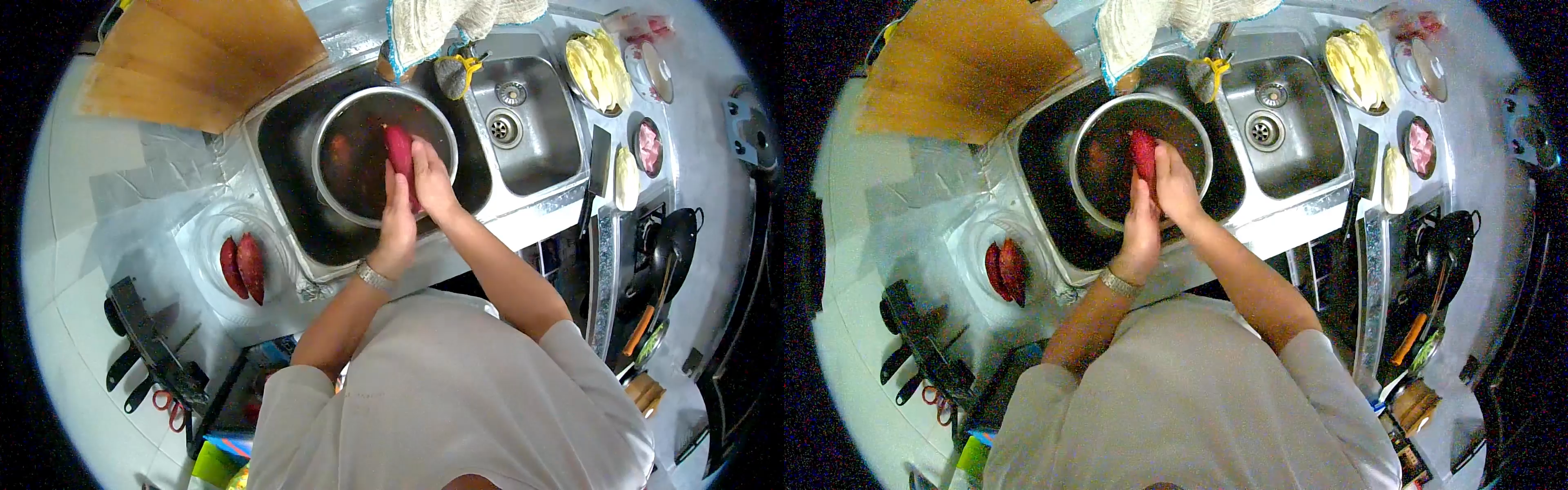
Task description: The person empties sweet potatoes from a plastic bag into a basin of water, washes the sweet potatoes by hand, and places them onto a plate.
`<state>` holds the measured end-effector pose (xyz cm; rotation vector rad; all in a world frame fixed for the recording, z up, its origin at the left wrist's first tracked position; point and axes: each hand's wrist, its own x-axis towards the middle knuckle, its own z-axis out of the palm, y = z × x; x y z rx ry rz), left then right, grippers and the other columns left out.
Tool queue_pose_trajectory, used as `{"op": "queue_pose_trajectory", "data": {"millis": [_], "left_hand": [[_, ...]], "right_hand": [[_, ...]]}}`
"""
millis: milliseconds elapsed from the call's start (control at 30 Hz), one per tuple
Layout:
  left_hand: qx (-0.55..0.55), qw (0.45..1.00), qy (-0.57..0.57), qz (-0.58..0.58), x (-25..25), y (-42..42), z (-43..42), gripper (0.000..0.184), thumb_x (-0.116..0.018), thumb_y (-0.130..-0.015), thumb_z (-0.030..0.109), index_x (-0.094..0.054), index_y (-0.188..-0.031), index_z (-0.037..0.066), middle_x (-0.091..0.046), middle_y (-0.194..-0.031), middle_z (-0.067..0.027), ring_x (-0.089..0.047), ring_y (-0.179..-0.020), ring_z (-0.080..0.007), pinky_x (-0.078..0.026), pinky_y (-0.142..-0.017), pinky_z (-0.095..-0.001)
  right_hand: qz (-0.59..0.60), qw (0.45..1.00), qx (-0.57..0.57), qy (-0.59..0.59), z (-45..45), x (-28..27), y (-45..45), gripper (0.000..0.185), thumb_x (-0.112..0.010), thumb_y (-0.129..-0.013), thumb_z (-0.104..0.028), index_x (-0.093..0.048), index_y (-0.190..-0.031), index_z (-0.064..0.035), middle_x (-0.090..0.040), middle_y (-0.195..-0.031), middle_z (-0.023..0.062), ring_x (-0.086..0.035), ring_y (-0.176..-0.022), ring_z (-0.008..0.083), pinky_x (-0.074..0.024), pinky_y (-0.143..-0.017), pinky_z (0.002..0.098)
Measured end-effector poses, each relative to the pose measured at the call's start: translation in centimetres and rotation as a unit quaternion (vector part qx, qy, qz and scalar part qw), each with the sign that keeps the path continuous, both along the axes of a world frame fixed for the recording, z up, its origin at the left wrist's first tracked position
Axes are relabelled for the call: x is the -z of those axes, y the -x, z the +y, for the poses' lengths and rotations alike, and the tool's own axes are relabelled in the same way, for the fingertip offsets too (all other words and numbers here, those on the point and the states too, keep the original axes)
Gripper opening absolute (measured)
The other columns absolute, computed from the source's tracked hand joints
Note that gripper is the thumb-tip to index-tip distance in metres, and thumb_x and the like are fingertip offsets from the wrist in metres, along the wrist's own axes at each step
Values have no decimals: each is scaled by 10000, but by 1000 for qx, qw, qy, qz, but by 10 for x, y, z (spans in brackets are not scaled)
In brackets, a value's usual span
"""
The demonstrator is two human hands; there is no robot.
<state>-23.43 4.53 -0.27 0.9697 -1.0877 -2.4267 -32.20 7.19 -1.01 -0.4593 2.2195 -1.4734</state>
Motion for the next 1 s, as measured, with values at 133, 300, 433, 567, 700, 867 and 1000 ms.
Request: {"op": "queue_pose_trajectory", "data": {"millis": [133, 300, 433, 567, 700, 867, 1000], "left_hand": [[-14, 976, -204, -73, 21, 3, -36, 582, -428, -985, 544, -489, -1312, 66, -595, -1186, -84, -582, -1060, -198, -488, -909, -337], [46, 995, -4, -85, 53, 22, -54, 463, -588, -941, 447, -554, -1173, 49, -619, -1063, -80, -590, -944, -151, -494, -824, -322], [141, 959, 180, -167, 107, 38, -67, 541, -657, -894, 388, -467, -1269, 46, -600, -1090, -120, -593, -960, -252, -485, -853, -354], [175, 776, 545, -264, 110, 54, -72, 573, -679, -816, 282, -464, -1297, 55, -566, -1169, -168, -537, -1110, -397, -462, -932, -434], [246, 589, 725, -259, 114, 67, -75, 553, -639, -788, 149, -474, -1311, 78, -519, -1216, -131, -496, -1155, -344, -428, -981, -446], [346, 574, 698, -251, 99, 80, -74, 522, -701, -794, 281, -509, -1220, 49, -545, -1146, -159, -589, -1020, -364, -487, -856, -465], [207, 895, 318, -233, 111, 86, -61, 439, -603, -900, 460, -610, -1014, 35, -673, -913, -109, -639, -849, -255, -490, -789, -370]], "right_hand": [[-20, 979, -164, -118, 25, -12, -22, 554, -466, -995, -310, -341, -1439, -3, -445, -1396, 263, -469, -1287, 358, -370, -1067, 384], [-3, 981, -186, -46, 39, 9, -22, 711, -559, -845, -2, -254, -1487, -10, -339, -1493, 238, -333, -1389, 360, -288, -1147, 375], [-73, 975, -195, -79, 48, 23, -2, 689, -622, -853, -73, -307, -1464, -19, -510, -1343, 262, -520, -1238, 365, -417, -1040, 392], [-58, 976, -178, -112, 60, 22, 2, 570, -650, -865, -179, -453, -1380, -34, -630, -1164, 241, -628, -1062, 366, -495, -918, 404], [-95, 966, -179, -161, 83, 30, 0, 499, -647, -874, -234, -528, -1328, -65, -653, -1128, 214, -649, -1005, 354, -514, -882, 398], [-67, 960, -195, -189, 87, 28, 0, 531, -628, -898, -285, -499, -1359, -54, -607, -1235, 223, -612, -1097, 358, -473, -962, 385], [-234, 972, -18, -15, 70, 65, 13, 565, -603, -955, -314, -439, -1383, 15, -558, -1289, 122, -556, -1130, 202, -457, -950, 330]]}}
